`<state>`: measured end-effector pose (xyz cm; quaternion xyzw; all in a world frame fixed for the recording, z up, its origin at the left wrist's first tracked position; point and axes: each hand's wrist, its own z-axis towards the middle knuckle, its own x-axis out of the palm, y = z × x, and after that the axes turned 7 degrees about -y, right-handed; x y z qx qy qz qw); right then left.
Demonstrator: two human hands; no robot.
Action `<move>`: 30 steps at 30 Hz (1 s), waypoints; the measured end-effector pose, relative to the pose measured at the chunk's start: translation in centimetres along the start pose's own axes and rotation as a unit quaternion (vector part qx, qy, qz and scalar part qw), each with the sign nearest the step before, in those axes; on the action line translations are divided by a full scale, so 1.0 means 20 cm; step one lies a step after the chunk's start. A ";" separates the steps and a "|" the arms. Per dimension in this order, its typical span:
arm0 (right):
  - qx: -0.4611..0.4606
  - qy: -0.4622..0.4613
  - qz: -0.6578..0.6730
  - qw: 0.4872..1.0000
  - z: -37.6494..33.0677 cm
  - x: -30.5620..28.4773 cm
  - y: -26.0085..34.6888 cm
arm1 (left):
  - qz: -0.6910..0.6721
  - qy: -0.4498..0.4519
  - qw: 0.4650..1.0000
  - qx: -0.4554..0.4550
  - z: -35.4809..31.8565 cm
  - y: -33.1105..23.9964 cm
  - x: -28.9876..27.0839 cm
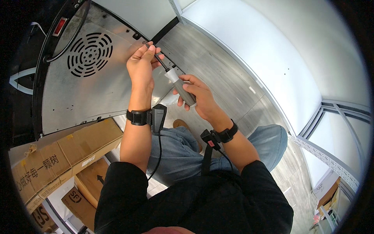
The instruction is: The person uses a screwdriver to remove screws from the back panel of a small appliance. They place the screws on a nearby shelf and then remove the back cover to expose the internal components.
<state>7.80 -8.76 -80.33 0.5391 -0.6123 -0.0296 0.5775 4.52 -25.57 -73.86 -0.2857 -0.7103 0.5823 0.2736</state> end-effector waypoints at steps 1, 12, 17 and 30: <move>0.002 0.003 0.006 1.000 0.00 0.01 0.00 | -0.002 -0.002 1.000 -0.001 0.00 0.00 0.00; 0.029 0.032 0.080 0.996 0.00 0.03 0.02 | -0.033 -0.010 0.999 -0.009 0.00 -0.01 0.01; -0.041 -0.041 -0.078 0.995 0.01 0.05 -0.03 | -0.006 -0.015 1.000 0.005 0.02 0.02 -0.01; 0.019 0.038 -0.053 0.998 0.05 0.00 0.01 | -0.053 -0.007 0.998 -0.022 0.02 0.01 0.00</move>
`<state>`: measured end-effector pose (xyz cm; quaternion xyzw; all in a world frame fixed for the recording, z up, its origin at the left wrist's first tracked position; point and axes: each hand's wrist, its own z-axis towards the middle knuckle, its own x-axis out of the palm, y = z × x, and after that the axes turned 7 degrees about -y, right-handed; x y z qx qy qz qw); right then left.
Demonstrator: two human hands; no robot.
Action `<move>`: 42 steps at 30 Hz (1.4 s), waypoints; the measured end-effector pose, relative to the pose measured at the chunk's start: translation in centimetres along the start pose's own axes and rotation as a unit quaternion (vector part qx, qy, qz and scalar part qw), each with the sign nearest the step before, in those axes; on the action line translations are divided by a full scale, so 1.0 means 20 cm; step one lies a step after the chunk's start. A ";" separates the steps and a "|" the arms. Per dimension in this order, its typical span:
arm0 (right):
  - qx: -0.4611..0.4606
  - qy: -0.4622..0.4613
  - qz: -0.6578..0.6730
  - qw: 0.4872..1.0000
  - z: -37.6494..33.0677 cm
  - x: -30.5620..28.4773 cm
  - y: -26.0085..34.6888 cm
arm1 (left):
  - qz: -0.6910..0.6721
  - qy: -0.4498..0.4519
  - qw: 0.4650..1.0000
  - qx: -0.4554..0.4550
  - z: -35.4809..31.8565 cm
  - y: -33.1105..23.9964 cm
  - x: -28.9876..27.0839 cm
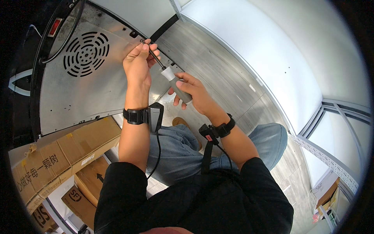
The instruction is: The person uses a screwdriver to remove screws from the back panel of a small appliance. They place the screws on a nearby shelf and then remove the back cover to expose the internal components.
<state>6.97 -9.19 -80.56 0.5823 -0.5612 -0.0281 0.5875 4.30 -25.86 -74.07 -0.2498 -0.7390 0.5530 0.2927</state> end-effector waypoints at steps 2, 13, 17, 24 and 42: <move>-0.003 -0.006 0.013 1.000 0.00 0.00 0.00 | -0.010 0.002 1.000 -0.002 0.00 0.00 0.00; -0.141 -0.118 -0.203 0.962 0.03 0.01 -0.08 | 0.042 0.000 0.999 0.029 0.02 0.02 -0.01; -0.097 -0.089 -0.098 0.986 0.02 0.03 -0.05 | 0.026 0.005 1.000 0.016 0.01 0.00 -0.01; -0.073 -0.058 -0.067 0.993 0.01 0.02 -0.04 | 0.023 0.015 1.000 0.014 0.00 0.00 -0.01; -0.080 -0.089 -0.042 0.992 -0.19 -0.16 -0.01 | -0.001 0.093 0.996 -0.004 -0.17 0.05 0.11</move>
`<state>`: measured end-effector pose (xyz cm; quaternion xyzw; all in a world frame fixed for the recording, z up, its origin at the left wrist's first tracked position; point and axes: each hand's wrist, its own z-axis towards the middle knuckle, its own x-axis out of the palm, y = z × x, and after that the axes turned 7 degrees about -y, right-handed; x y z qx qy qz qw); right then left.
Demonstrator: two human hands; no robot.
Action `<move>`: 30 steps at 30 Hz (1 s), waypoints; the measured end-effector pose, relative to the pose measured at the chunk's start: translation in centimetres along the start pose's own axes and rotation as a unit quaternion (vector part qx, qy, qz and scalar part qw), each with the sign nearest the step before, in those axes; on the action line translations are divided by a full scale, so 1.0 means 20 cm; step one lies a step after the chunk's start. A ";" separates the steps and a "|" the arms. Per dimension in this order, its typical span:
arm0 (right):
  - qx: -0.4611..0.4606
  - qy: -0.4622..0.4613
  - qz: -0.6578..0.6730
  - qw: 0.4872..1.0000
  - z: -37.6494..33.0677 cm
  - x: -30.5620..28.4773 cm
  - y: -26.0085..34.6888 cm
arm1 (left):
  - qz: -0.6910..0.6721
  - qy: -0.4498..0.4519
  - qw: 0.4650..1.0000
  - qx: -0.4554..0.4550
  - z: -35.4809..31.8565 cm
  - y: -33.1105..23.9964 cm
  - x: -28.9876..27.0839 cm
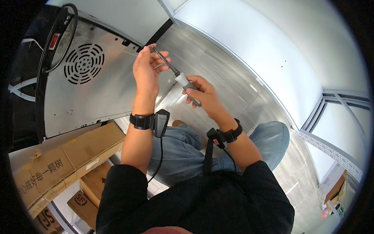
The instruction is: The person uses a screwdriver to remove screws from the back panel of a small appliance. They place the screws on a nearby shelf and then remove the back cover to expose the internal components.
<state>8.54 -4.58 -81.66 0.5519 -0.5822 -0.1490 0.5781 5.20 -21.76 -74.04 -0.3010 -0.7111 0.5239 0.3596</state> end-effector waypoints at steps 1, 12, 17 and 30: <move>-0.005 -0.008 0.005 1.000 -0.01 -0.03 -0.01 | 0.011 0.007 1.000 0.004 -0.01 0.01 0.03; -0.036 -0.131 0.054 0.989 -0.21 -0.47 0.03 | 0.105 0.128 0.986 -0.029 -0.02 0.35 0.53; -0.065 -0.271 0.128 0.952 -0.30 -0.67 -0.08 | 0.126 0.300 0.940 -0.102 0.05 0.71 0.85; -0.065 -0.488 0.270 0.827 -0.42 -1.01 -0.44 | 0.287 0.406 0.866 -0.054 0.23 1.63 1.40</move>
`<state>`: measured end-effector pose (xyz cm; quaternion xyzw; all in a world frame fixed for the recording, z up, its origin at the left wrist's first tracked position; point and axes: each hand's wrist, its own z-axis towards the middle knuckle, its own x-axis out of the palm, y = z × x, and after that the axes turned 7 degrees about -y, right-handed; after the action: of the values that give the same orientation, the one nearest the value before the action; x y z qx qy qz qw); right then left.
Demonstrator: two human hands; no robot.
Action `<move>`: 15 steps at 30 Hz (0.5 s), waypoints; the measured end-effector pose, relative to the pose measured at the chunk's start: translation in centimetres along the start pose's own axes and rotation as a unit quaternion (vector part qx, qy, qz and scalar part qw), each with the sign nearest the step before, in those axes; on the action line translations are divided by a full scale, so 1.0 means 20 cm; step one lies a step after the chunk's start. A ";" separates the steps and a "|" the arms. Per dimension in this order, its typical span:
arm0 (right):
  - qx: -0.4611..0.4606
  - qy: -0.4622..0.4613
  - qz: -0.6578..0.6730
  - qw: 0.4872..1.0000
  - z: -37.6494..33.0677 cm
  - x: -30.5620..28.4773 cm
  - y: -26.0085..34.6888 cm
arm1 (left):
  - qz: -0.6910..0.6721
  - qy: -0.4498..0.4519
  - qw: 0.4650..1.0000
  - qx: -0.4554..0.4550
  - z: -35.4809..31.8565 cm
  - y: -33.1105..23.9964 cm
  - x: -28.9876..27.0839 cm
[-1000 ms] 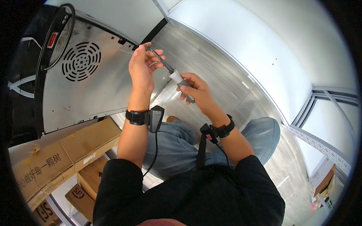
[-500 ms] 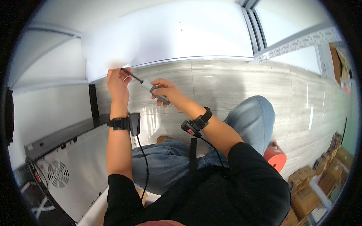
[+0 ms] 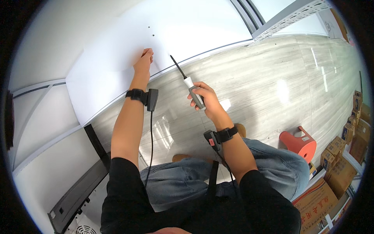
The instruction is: The person uses a screwdriver to remove screws from the back panel of a small appliance. They place the screws on a nearby shelf and then remove the back cover to expose the internal components.
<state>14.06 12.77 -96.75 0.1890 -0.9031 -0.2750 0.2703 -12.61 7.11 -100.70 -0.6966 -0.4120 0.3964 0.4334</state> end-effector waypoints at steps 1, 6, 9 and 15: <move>0.000 -0.001 0.000 1.000 0.01 0.00 0.00 | 0.039 -0.020 0.999 0.026 0.05 0.03 0.03; 0.004 -0.027 -0.003 1.000 0.02 -0.01 -0.02 | 0.220 -0.073 0.961 0.153 0.12 0.06 0.13; 0.005 -0.035 0.000 0.999 0.02 0.00 -0.04 | 0.238 -0.106 0.943 0.206 0.15 0.06 0.14; 0.011 -0.040 0.005 0.999 0.03 -0.02 -0.08 | 0.346 -0.132 0.902 0.224 0.20 0.06 0.15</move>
<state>14.35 12.00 -98.27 0.1766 -0.9172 -0.2708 0.2328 -14.88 10.65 -103.70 -0.6213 -0.0991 0.6917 0.3547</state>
